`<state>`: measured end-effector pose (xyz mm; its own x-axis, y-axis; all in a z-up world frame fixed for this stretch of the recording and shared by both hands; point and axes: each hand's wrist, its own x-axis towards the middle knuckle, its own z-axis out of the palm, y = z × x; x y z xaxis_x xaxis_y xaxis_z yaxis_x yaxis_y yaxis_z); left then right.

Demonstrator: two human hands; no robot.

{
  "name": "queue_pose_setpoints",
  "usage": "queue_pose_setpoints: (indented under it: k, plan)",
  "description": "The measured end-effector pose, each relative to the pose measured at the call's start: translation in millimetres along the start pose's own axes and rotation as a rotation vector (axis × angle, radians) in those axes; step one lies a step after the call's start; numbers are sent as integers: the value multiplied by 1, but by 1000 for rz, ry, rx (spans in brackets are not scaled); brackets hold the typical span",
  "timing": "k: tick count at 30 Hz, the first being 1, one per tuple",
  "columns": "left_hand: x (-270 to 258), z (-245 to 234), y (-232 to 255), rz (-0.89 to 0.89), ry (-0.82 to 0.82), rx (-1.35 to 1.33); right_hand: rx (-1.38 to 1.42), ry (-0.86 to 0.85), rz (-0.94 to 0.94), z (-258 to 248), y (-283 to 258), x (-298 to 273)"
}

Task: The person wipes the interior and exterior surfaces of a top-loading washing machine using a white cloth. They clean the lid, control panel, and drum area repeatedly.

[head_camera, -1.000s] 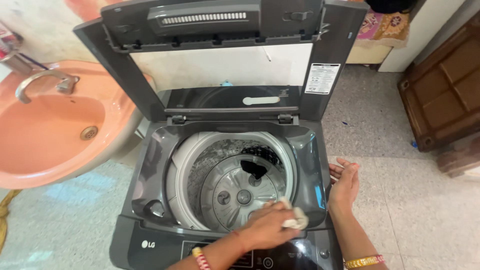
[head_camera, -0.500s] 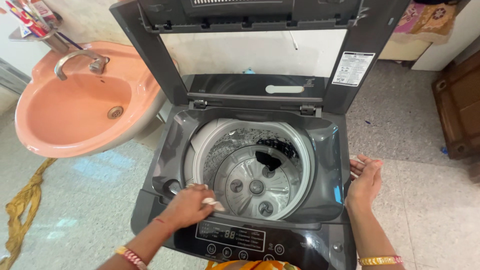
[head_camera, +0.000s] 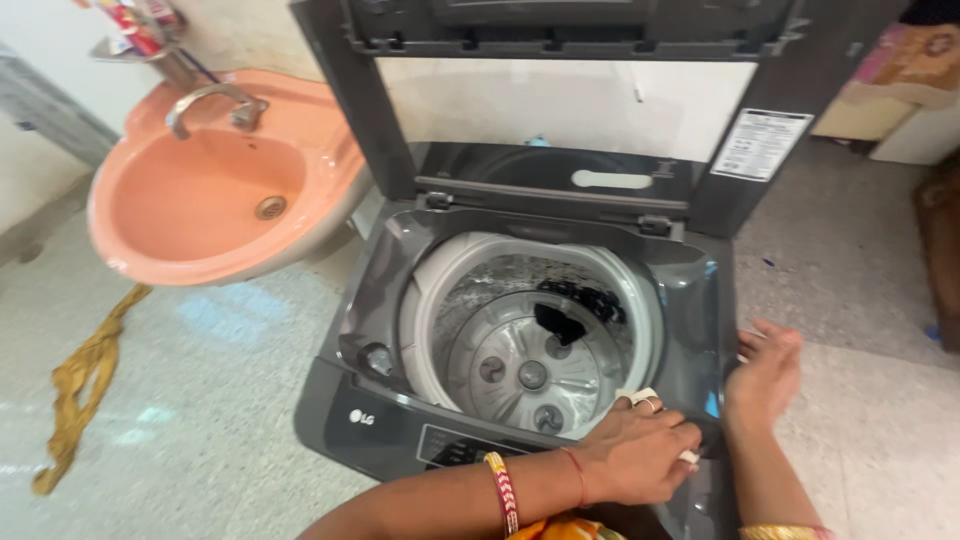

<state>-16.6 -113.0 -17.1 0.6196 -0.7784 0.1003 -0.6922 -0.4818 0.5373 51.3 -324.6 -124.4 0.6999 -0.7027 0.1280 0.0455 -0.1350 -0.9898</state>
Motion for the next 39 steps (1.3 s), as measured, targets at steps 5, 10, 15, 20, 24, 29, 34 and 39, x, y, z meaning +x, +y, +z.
queue_pose_setpoints:
  k: [5,10,15,20,24,29,34,39]
  plan:
    - [-57,-34,-45,-53,-25,-42,134,-36,96,-10,24,9]
    - [-152,-118,-123,-120,0,167,99,-62,84,-16,33,14]
    - [-215,-186,-162,-179,164,363,97,-71,75,-16,36,13]
    - [-214,-157,-147,-223,272,404,105,-60,100,-16,33,12]
    - [-214,-156,-146,-341,322,250,109,-60,116,-14,26,11]
    - [-200,-145,-136,-440,471,240,130,-56,133,-13,16,5]
    - [-155,-91,-90,-281,427,22,15,-44,26,-2,0,-3]
    - [-59,-12,-33,-120,232,-261,-82,-22,-18,2,-11,-8]
